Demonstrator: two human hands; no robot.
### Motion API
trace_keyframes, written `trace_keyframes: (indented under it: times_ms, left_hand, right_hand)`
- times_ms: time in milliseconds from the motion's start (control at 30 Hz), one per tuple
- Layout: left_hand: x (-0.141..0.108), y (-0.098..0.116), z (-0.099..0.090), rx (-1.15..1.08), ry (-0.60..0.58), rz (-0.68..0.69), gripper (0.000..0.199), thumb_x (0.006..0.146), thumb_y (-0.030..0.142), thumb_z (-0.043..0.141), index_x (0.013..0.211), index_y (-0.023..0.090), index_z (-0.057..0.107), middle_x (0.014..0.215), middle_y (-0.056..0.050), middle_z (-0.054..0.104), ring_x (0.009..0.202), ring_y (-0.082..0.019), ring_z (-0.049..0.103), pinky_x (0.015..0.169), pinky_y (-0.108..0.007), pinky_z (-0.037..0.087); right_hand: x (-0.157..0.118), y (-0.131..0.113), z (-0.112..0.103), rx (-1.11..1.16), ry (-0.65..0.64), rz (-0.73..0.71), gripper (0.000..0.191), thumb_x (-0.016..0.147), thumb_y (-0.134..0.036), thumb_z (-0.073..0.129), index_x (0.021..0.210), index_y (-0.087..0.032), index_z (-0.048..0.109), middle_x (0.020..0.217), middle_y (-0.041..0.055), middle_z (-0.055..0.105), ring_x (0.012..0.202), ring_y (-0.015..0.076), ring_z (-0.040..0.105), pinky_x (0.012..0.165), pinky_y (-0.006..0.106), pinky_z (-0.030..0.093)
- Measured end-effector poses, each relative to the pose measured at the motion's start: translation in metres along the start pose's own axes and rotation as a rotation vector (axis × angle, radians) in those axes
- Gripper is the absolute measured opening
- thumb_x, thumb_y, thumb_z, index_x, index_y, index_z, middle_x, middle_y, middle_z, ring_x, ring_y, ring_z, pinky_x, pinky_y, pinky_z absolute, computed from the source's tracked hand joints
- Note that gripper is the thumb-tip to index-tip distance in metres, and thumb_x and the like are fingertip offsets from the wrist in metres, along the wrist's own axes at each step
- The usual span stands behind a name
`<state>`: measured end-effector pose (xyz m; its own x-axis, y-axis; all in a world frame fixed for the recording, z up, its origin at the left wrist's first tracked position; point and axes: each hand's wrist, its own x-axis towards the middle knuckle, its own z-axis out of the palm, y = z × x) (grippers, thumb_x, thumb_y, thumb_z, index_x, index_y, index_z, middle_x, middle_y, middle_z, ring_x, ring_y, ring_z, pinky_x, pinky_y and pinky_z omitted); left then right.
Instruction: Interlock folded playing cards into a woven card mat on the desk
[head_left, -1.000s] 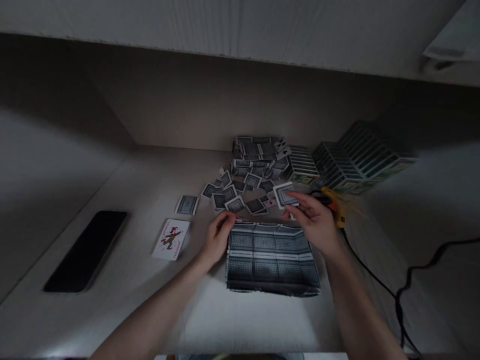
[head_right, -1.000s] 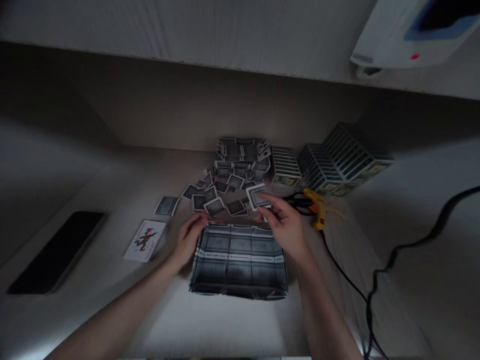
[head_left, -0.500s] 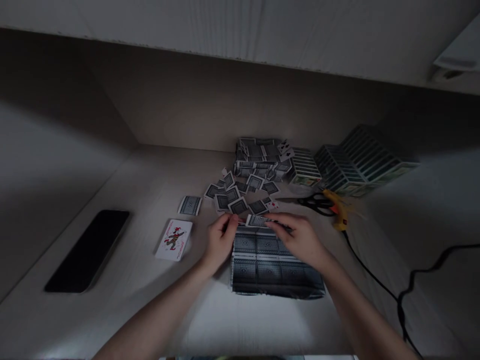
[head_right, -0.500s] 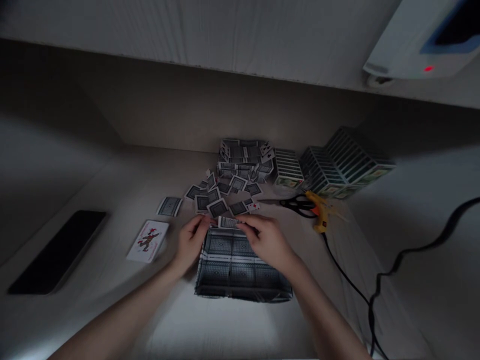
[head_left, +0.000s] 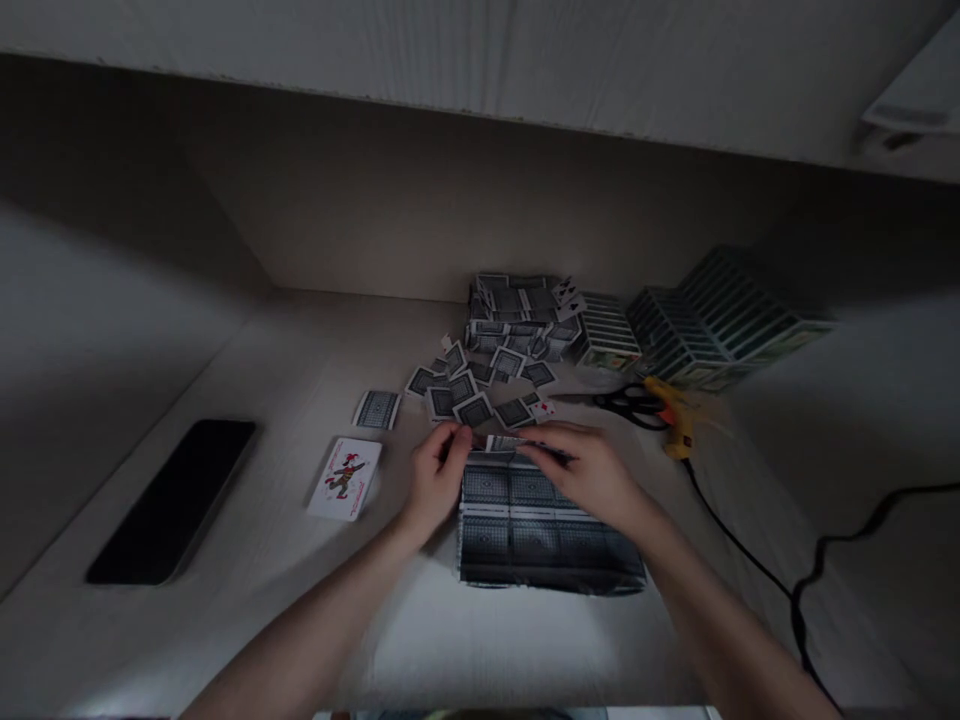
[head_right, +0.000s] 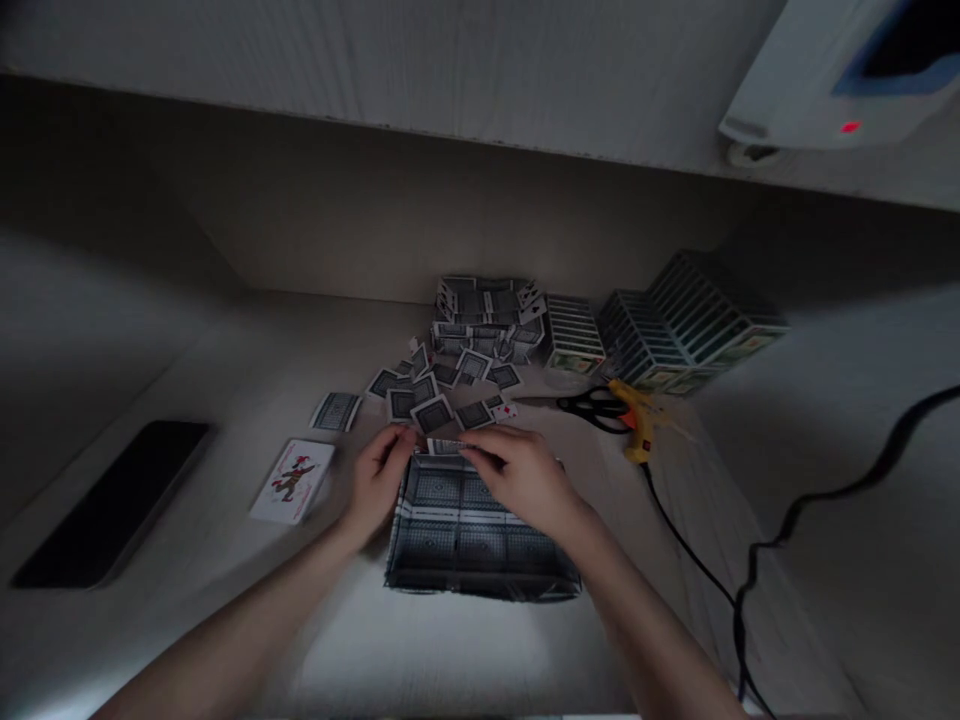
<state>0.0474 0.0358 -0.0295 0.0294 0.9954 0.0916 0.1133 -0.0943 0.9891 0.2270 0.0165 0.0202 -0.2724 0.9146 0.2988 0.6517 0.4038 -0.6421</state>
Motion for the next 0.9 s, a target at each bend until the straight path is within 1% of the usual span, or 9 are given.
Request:
trace_keyframes:
  times_ms: [67,200,333,433,567,700,900]
  left_hand:
    - [0.0,0.001,0.0,0.003,0.008,-0.005,0.022,0.08,0.033,0.047,0.066,0.017,0.052,0.06,0.003,0.049,0.06,-0.01,0.046,0.055,-0.019,0.035]
    - [-0.001,0.002,0.001,-0.005,0.007,-0.008,0.023,0.081,0.033,0.047,0.068,0.016,0.054,0.062,0.003,0.053,0.061,-0.01,0.049,0.057,-0.019,0.037]
    - [-0.002,0.001,0.001,0.024,0.038,0.001,0.023,0.081,0.036,0.048,0.072,0.016,0.056,0.063,0.002,0.056,0.062,-0.011,0.05,0.058,-0.02,0.038]
    - [-0.002,-0.001,0.001,0.05,0.085,0.004,0.022,0.079,0.036,0.05,0.069,0.017,0.056,0.061,0.003,0.053,0.061,-0.01,0.048,0.057,-0.019,0.037]
    - [0.0,-0.002,0.003,0.045,0.111,0.005,0.024,0.077,0.037,0.052,0.063,0.017,0.051,0.059,0.004,0.049,0.059,-0.01,0.046,0.056,-0.019,0.036]
    - [0.001,0.0,0.003,0.036,0.124,-0.001,0.027,0.076,0.035,0.052,0.056,0.017,0.045,0.054,0.005,0.044,0.055,-0.009,0.042,0.053,-0.019,0.035]
    - [0.002,-0.001,0.002,0.04,0.112,-0.001,0.027,0.075,0.034,0.054,0.055,0.017,0.048,0.052,0.005,0.045,0.053,-0.009,0.042,0.052,-0.019,0.034]
  right_hand:
    - [0.001,-0.002,-0.001,-0.012,-0.002,-0.014,0.019,0.081,-0.022,0.053,0.095,-0.023,0.066,0.09,0.0024,0.07,0.081,0.0162,0.064,0.074,0.027,0.05]
    - [0.0,-0.003,-0.004,-0.024,-0.007,-0.019,0.02,0.081,-0.022,0.052,0.095,-0.023,0.066,0.09,0.0025,0.07,0.081,0.0162,0.064,0.074,0.026,0.05]
    - [-0.002,0.002,0.0,0.016,-0.013,0.018,0.019,0.08,-0.023,0.053,0.093,-0.024,0.066,0.09,0.0019,0.07,0.081,0.0166,0.064,0.075,0.028,0.05]
    - [-0.003,0.006,0.006,0.039,0.015,0.045,0.017,0.079,-0.024,0.055,0.091,-0.023,0.066,0.088,0.0024,0.07,0.079,0.017,0.064,0.074,0.028,0.05]
    - [-0.003,0.009,0.009,0.047,0.061,0.05,0.016,0.077,-0.024,0.056,0.089,-0.022,0.066,0.085,0.0028,0.07,0.079,0.0176,0.064,0.073,0.029,0.05]
    - [-0.003,0.011,0.009,0.05,0.06,0.056,0.016,0.078,-0.026,0.055,0.089,-0.022,0.066,0.085,0.0032,0.07,0.078,0.0181,0.064,0.073,0.029,0.05]
    - [-0.003,0.011,0.009,0.031,0.029,0.007,0.017,0.081,-0.023,0.052,0.09,-0.022,0.066,0.086,0.004,0.069,0.079,0.0173,0.064,0.075,0.029,0.049]
